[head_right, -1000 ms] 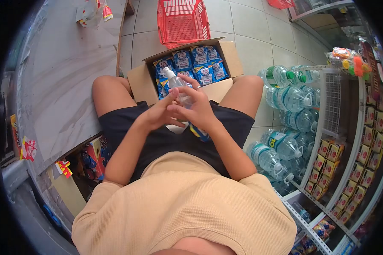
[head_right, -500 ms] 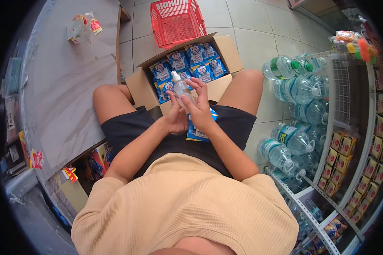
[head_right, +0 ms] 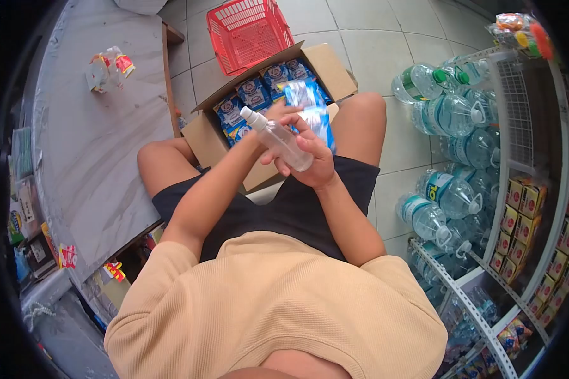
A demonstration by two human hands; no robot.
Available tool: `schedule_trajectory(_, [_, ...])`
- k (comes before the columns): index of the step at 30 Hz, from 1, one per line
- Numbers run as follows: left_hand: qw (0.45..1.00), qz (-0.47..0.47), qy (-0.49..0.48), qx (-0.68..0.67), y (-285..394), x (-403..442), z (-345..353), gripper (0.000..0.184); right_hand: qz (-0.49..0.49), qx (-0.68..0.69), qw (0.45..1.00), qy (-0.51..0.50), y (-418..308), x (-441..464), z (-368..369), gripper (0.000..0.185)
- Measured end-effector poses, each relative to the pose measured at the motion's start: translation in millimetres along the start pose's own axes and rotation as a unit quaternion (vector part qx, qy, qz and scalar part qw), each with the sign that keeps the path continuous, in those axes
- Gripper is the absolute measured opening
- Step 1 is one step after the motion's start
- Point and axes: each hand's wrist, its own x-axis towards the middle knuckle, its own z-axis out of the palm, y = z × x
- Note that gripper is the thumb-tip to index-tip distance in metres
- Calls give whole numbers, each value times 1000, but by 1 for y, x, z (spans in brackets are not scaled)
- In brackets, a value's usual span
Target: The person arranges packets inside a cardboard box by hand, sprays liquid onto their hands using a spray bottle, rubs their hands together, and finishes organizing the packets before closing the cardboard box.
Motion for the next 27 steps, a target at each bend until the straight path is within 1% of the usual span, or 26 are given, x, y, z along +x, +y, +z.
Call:
schedule_trajectory(1, [993,77,23,89,18,7,7,35,-2,7,1000,-3,-2,-1,0,46])
schedule_trajectory(2, [993,78,21,90,21,18,9,35,-2,14,1000,-6,-4,-2,-1,45])
schedule_trajectory(4, [959,147,115,212,16,43,6,42,-2,28,999,-15,-6,-1,-1,44])
schedule_trajectory(7, [861,242,245,373,-6,83,8,52,-9,12,1000,-23,-4,3,-3,43])
schedule_trajectory(9, [767,294,325,468,-17,98,15,59,-15,2,999,-30,-3,5,-5,42])
schedule_trajectory(10, [768,291,323,470,-16,97,19,59,-17,4,999,-28,-3,6,-7,42])
schedule_trajectory(12, [681,368,260,577,-18,93,26,74,-19,5,1000,-17,0,8,-9,42])
schedule_trajectory(14, [575,438,194,664,-13,88,29,89,-16,0,1000,-11,2,13,-9,43])
schedule_trajectory(15, [575,438,197,662,-11,92,27,89,-13,-1,1000,-12,3,15,-10,43])
schedule_trajectory(18, [566,399,148,706,-3,113,23,101,-17,3,1000,0,6,14,-11,43])
schedule_trajectory(19, [562,385,129,720,-5,118,23,105,-20,6,1000,6,5,13,-12,43])
schedule_trajectory(20, [564,384,125,720,-14,123,23,105,-22,6,1000,10,4,11,-13,43])
schedule_trajectory(24, [581,340,218,707,-39,138,12,112,-51,54,997,13,0,16,-10,42])
schedule_trajectory(25, [581,339,217,707,-37,140,10,112,-52,55,997,14,0,18,-10,42])
schedule_trajectory(27, [564,356,218,712,-37,143,6,113,-48,52,997,30,4,19,-10,42])
